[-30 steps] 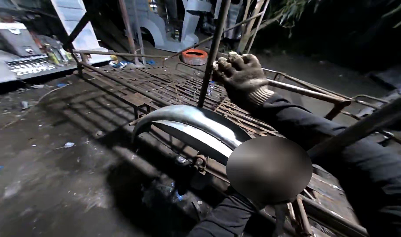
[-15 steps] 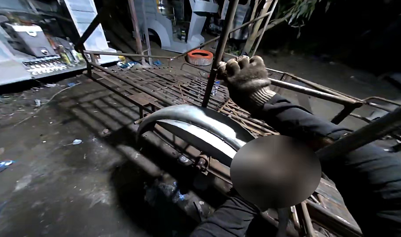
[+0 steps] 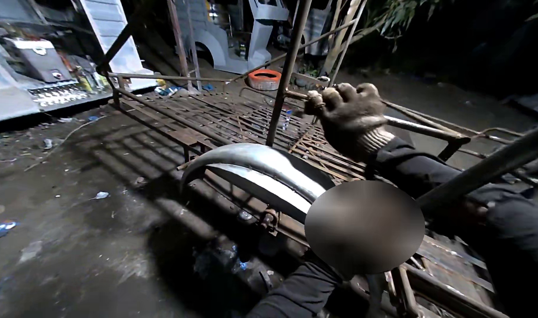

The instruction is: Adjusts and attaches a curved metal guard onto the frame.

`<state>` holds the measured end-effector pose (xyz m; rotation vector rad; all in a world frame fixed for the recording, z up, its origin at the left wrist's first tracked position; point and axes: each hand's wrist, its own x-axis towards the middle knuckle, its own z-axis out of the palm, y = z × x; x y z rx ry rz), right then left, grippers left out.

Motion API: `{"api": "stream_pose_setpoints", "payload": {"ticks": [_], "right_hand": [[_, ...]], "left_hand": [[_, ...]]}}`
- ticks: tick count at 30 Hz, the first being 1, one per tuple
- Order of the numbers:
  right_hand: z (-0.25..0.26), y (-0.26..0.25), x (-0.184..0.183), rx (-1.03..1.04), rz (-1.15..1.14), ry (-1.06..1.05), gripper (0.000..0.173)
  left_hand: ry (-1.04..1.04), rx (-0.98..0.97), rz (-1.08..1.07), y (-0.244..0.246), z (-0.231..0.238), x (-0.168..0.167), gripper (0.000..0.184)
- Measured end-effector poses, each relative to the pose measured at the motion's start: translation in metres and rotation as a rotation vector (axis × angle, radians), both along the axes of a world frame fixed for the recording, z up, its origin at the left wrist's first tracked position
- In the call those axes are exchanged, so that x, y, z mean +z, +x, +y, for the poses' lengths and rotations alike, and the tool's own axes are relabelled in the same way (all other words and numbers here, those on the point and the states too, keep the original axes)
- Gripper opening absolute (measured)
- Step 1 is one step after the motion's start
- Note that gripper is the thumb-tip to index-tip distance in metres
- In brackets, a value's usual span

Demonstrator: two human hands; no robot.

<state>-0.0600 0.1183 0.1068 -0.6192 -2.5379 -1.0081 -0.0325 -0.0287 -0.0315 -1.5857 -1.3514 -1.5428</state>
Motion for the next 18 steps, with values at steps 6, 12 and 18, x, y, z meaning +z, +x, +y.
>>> {"api": "stream_pose_setpoints", "payload": {"ticks": [6,12,18], "right_hand": [[-0.001,0.025,-0.006,0.054,-0.009,0.005,0.056],[-0.023,0.186,0.004,-0.172,0.03,0.05,0.064],[-0.09,0.292,0.016,-1.114,0.244,-0.572,0.032]], "left_hand": [[0.009,-0.014,0.037,-0.005,-0.001,0.0,0.039],[-0.012,0.061,0.086,-0.002,0.0,0.003,0.041],[-0.043,0.123,0.114,0.005,-0.004,0.004,0.045]]}}
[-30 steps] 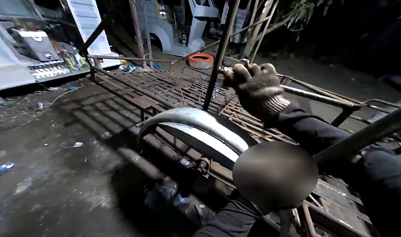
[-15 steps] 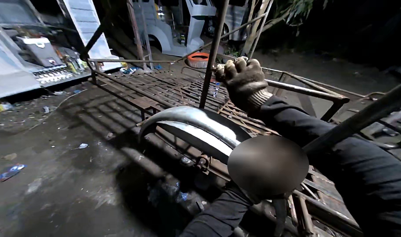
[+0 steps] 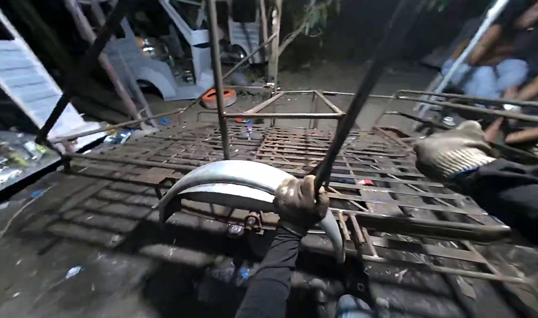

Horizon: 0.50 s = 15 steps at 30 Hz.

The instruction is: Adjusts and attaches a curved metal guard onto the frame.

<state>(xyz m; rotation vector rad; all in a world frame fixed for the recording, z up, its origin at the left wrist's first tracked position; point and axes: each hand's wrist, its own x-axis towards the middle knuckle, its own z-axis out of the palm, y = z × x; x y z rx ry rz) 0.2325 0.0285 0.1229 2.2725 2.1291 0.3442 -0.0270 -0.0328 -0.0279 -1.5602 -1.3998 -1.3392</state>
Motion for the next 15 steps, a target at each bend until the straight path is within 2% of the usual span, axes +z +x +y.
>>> {"api": "stream_pose_setpoints", "payload": {"ticks": [1,3,6,11,15], "right_hand": [[-0.017,0.018,0.006,-0.035,0.018,-0.075,0.031],[-0.055,0.048,-0.001,0.12,0.111,-0.052,0.03],[-0.1,0.071,-0.056,0.311,0.499,0.126,0.036],[-0.13,0.06,-0.149,0.182,0.951,0.362,0.043],[-0.138,0.049,-0.199,0.141,0.952,0.415,0.043]], "left_hand": [[0.006,0.014,0.002,0.001,0.002,0.003,0.046],[0.001,0.028,0.01,0.002,0.001,0.005,0.045],[-0.021,0.044,0.034,0.006,-0.004,0.001,0.045],[-0.027,0.056,0.1,0.009,-0.007,0.001,0.043],[-0.074,0.063,0.1,0.012,-0.014,-0.001,0.046]]}}
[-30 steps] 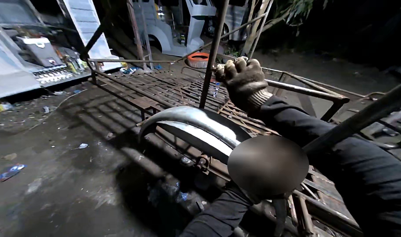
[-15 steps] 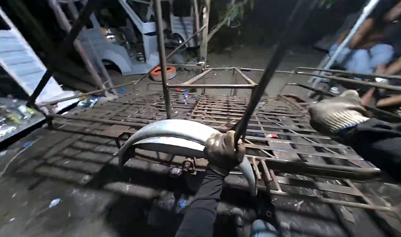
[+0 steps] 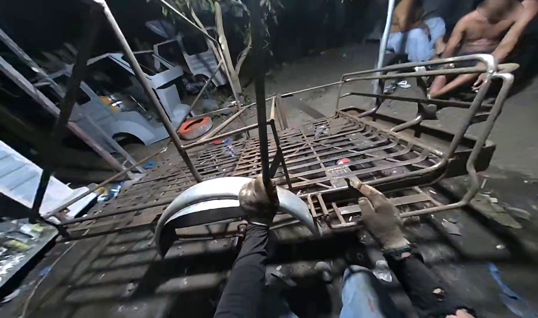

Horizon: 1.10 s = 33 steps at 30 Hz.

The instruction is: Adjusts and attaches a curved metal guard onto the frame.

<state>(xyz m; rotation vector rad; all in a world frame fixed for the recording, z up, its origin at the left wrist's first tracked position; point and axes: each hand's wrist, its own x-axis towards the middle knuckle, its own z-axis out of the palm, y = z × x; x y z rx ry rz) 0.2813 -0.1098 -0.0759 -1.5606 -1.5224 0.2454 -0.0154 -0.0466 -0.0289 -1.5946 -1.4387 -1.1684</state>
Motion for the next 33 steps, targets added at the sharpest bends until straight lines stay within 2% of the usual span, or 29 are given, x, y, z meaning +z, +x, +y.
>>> {"api": "stream_pose_setpoints", "payload": {"ticks": [7,9,12,15,21,25,28,31,33], "right_hand": [[0.0,-0.015,-0.041,0.089,-0.074,-0.023,0.045],[0.011,-0.02,-0.05,0.121,-0.183,0.048,0.044],[0.033,-0.025,-0.051,0.185,-0.323,0.025,0.042],[0.048,-0.027,-0.046,0.195,-0.36,-0.187,0.044],[0.046,-0.025,-0.048,0.144,-0.329,-0.165,0.043],[0.043,-0.023,-0.042,0.152,-0.318,-0.221,0.043],[0.041,-0.022,-0.043,0.141,-0.293,-0.244,0.043],[0.043,-0.021,-0.046,0.129,-0.274,-0.234,0.043],[0.044,-0.021,-0.046,0.131,-0.265,-0.226,0.043]], "left_hand": [[-0.03,-0.008,0.001,0.005,-0.001,0.003,0.045],[-0.098,-0.008,-0.026,0.006,-0.002,0.005,0.045],[-0.222,-0.01,-0.074,0.007,-0.005,0.012,0.045],[-0.319,0.005,-0.135,0.01,-0.007,0.021,0.04],[-0.674,-0.095,-0.305,0.01,-0.012,0.052,0.039],[-0.682,0.068,-0.129,0.017,-0.012,0.095,0.046],[-0.533,0.161,0.044,0.022,0.0,0.137,0.047],[-0.544,0.206,0.027,0.036,0.009,0.192,0.051],[-0.584,0.213,-0.029,0.045,0.011,0.217,0.052]]}}
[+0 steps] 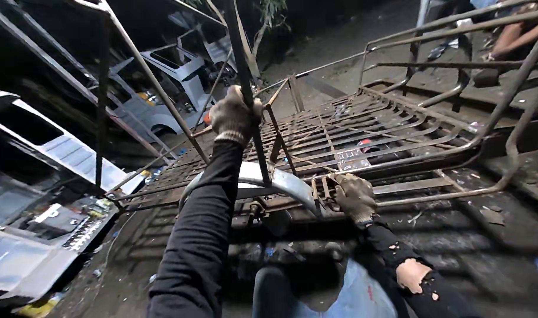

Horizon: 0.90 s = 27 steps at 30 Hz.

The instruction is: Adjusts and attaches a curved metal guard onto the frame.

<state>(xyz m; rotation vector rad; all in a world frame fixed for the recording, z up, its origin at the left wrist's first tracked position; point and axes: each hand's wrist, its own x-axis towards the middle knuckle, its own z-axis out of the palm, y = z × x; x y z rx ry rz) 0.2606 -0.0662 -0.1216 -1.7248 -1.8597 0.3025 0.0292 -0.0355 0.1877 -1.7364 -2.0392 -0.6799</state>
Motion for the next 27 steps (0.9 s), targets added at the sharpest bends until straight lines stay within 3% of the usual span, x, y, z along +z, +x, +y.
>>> {"api": "stream_pose_setpoints", "payload": {"ticks": [3,10,12,18,23,27], "right_hand": [[-0.001,0.0,0.003,0.019,-0.004,-0.045,0.044],[0.005,-0.004,-0.008,-0.016,-0.03,-0.015,0.04],[0.005,-0.004,-0.009,-0.019,-0.031,-0.027,0.041],[0.005,-0.005,-0.011,-0.02,-0.024,-0.006,0.042],[0.006,-0.007,-0.018,-0.063,0.001,0.002,0.042],[0.006,-0.007,-0.021,-0.046,0.021,-0.015,0.041]], "left_hand": [[-0.03,-0.034,-0.079,-0.005,-0.003,-0.009,0.052],[-0.3,-0.15,-0.092,-0.044,-0.043,-0.135,0.043],[-0.293,-0.214,-0.114,-0.056,-0.05,-0.157,0.045],[-0.255,-0.415,-0.057,-0.083,-0.044,-0.158,0.043],[-0.545,-0.514,-0.281,-0.096,-0.018,-0.147,0.048],[-0.653,-0.558,-0.195,-0.094,-0.017,-0.133,0.04]]}}
